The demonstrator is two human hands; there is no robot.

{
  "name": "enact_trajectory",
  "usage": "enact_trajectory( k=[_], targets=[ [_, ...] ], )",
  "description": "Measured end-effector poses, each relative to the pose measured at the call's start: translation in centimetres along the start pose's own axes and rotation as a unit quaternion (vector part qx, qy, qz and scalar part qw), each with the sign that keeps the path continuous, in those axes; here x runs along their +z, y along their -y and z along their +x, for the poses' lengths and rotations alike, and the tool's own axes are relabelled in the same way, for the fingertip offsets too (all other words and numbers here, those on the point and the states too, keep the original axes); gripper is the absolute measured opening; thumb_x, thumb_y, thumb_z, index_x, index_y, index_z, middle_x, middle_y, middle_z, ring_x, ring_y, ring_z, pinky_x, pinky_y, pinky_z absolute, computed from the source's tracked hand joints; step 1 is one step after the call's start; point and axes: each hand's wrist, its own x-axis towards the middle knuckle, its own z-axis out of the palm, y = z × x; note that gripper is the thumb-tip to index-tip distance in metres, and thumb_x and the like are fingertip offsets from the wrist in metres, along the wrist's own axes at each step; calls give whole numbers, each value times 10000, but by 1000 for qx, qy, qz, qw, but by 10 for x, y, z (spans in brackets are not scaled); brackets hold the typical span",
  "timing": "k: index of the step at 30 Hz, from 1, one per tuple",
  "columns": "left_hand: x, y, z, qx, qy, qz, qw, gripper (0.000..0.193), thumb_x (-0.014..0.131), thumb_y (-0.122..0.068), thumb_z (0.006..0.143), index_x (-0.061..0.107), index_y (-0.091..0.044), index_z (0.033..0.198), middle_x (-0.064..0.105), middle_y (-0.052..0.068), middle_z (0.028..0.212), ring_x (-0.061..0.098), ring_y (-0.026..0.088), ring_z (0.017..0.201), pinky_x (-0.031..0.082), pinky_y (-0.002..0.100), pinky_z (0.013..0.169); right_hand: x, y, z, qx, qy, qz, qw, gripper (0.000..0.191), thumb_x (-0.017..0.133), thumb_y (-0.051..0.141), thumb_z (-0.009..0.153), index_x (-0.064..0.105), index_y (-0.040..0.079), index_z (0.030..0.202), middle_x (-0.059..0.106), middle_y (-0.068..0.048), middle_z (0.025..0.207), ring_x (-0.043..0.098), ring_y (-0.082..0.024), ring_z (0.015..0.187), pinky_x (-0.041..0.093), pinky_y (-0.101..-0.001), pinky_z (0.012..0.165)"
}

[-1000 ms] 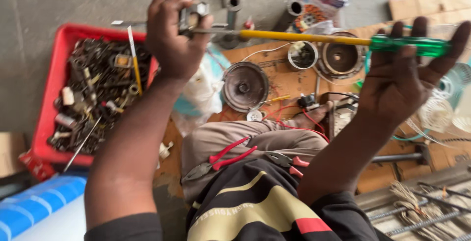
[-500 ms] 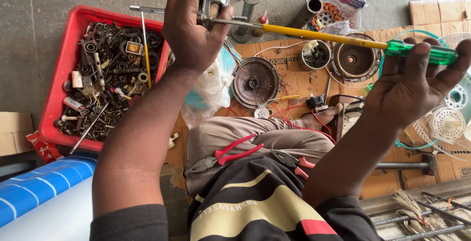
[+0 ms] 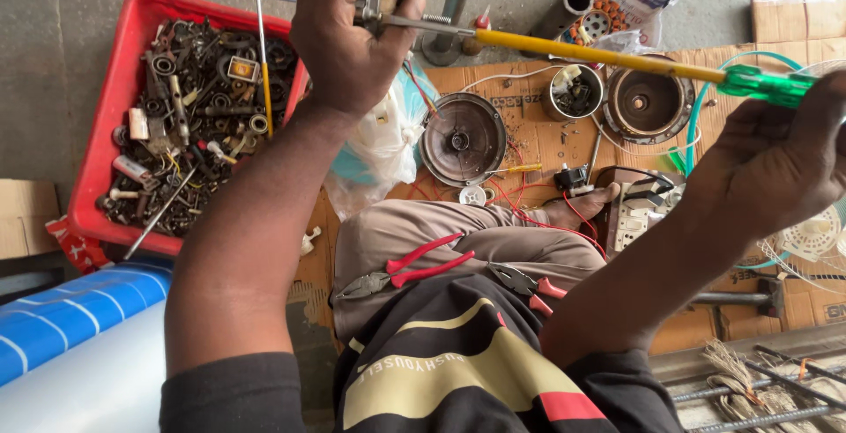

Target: The person sits on the floor and disassembles an electric fan motor, first pulling wiring from the motor windings by hand, then separating the motor housing and removing a bearing plate. They use a long screwdriver to loosen and pry components and set removed parts on the cardboard work surface.

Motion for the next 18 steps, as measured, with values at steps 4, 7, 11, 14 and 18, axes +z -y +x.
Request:
enact_trajectory(
  k=[4, 7, 11, 14, 18],
  targets=[
    [2, 2, 1, 96, -19, 29, 995, 370, 896, -144, 900, 633, -92, 1155, 674, 103, 1239, 645, 288, 1259, 549, 397, 1090, 9, -1, 11, -17, -69, -37, 997, 113, 664, -34, 1154, 571, -27, 1218, 651, -168, 961, 662, -267, 800, 566, -405, 727],
    [4, 7, 2, 108, -3, 34, 994, 373, 897, -162, 959, 631, -81, 1206, 735, 63, 1226, 634, 308, 1299, 513, 429, 1167, 20, -5, 6, 15, -90, -6, 996, 297, 638, -30, 1151, 497, 39, 1403, 638, -165, 1034, 645, -255, 895, 552, -407, 831],
    [7, 11, 1, 110, 8, 28, 993, 355, 878, -162, 975, 612, -81, 1196, 737, 77, 1254, 623, 309, 1324, 487, 433, 1174, 31, -7, -4, 42, -103, 9, 994, 499, 644, -35, 1129, 450, 73, 1576, 649, -134, 1081, 608, -199, 934, 525, -375, 864],
    [6, 10, -1, 96, 18, 33, 995, 355, 874, -164, 979, 606, -77, 1195, 736, 78, 1275, 612, 308, 1346, 489, 444, 1188, 34, -2, -4, 24, -119, -17, 992, 516, 732, -26, 1076, 520, 26, 1544, 701, -99, 1023, 621, -174, 846, 544, -390, 742],
    [4, 7, -2, 88, 32, 20, 995, 366, 873, -148, 973, 596, -66, 1198, 724, 98, 1297, 588, 306, 1336, 473, 448, 1199, 35, 2, 0, 44, -111, 27, 992, 529, 700, 1, 1085, 486, 66, 1564, 697, -109, 1056, 681, -207, 945, 608, -457, 867]
  ],
)
